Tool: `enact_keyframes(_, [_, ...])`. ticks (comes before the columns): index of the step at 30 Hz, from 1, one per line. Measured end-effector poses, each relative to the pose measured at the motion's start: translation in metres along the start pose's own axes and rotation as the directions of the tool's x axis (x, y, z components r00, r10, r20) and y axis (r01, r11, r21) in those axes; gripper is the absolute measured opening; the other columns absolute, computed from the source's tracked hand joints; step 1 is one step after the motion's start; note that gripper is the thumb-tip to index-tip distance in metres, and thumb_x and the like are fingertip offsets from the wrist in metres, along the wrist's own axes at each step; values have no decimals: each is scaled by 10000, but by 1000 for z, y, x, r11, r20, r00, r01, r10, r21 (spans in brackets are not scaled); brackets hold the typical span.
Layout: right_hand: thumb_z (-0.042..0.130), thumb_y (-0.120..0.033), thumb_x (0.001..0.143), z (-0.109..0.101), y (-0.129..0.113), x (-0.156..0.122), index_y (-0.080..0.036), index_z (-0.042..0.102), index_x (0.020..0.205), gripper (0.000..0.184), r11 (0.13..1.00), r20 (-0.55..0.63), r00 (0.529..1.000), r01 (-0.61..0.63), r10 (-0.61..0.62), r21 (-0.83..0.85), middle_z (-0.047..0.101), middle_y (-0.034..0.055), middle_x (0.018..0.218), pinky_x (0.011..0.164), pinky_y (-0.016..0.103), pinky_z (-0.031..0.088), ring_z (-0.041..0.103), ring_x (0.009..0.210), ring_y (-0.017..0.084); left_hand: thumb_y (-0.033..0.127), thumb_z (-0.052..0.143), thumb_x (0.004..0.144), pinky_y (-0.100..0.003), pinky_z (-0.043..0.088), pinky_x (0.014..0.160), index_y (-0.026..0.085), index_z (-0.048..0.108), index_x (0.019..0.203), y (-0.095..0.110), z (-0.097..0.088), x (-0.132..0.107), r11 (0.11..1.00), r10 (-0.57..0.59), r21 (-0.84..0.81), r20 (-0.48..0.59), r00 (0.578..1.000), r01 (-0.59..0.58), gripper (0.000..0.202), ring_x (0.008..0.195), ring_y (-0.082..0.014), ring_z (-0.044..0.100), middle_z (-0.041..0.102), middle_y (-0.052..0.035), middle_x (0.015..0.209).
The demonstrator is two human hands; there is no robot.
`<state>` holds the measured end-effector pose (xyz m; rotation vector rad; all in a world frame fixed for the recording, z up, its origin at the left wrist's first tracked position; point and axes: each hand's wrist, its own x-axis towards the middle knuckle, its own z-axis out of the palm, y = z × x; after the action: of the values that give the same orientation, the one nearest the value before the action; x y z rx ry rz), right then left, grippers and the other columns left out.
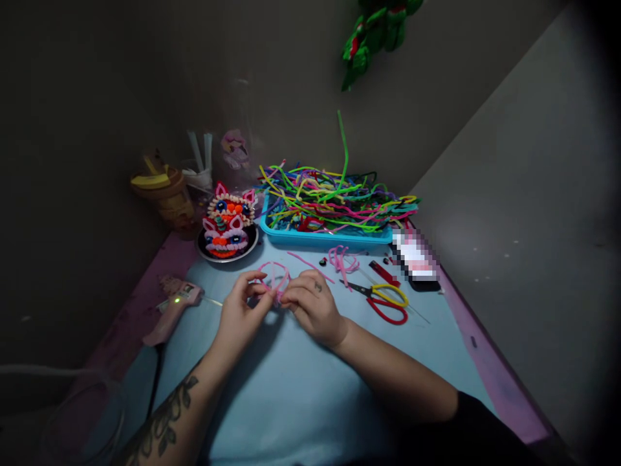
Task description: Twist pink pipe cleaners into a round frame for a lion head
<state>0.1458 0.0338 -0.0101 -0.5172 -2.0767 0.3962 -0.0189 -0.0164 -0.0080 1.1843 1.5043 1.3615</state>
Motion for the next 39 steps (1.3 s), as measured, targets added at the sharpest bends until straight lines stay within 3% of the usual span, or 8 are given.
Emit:
enact_keyframes(7, [544,-200,924,-4,2,7,-240,616,841,117,991,-67,990,-119,122,55,655,20,808,815,388,445,579,849,197,261,633,809,-236,468,633,202,547,1097,-2,1,-4,978,110,165,113,988,-127,307,731,-142,642,657,8,765])
enact_keyframes(13, [564,-174,907,-5,3,10,-227,613,806,124,974,-75,972,-222,225,51,646,17,789,797,366,432,560,845,196,246,622,813,-241,485,646,199,538,1111,1,2,-6,985,103,111,218,971,-130,314,735,-142,645,658,3,783])
enact_keyframes(18, [563,-186,886,0,6,8,-225,620,782,125,923,-51,921,-385,385,8,653,29,808,815,372,433,554,878,217,266,650,796,-261,491,670,190,536,1110,3,2,-6,996,65,48,244,967,-79,343,729,-150,635,643,6,763])
enact_keyframes(20, [585,-216,866,1,7,8,-226,624,877,42,909,-64,906,-417,418,21,656,42,898,848,383,439,558,930,225,272,656,794,-268,487,692,188,531,1125,4,2,-4,999,48,14,233,971,-52,363,742,-153,638,643,7,766])
enact_keyframes(24, [599,-267,836,0,7,8,-224,574,1077,246,904,-159,890,-426,428,47,591,98,1124,950,432,429,534,1097,252,297,654,813,-277,473,720,192,507,1183,6,1,-1,999,-1,-38,159,987,7,411,721,-147,629,644,17,750])
enact_keyframes(27, [612,-272,825,-1,8,7,-235,615,999,178,908,-96,903,-419,418,13,571,102,1189,1018,472,386,504,1166,271,293,672,796,-281,471,721,201,501,1198,8,-1,1,998,-4,-61,112,994,10,446,709,-148,620,639,25,740])
enact_keyframes(32, [660,-323,803,2,11,5,-238,610,1124,336,887,-9,887,-460,461,49,537,121,1300,1057,492,365,462,1245,277,276,663,785,-277,476,688,220,492,1176,13,-2,0,997,-8,-79,37,999,11,430,682,-144,615,629,38,729])
enact_keyframes(39, [717,-297,775,0,6,8,-213,701,775,86,818,128,836,-548,533,174,521,113,1350,1103,493,305,434,1305,276,263,628,807,-275,484,664,220,482,1155,12,-4,-2,998,60,27,108,992,-63,379,691,-154,639,665,16,737])
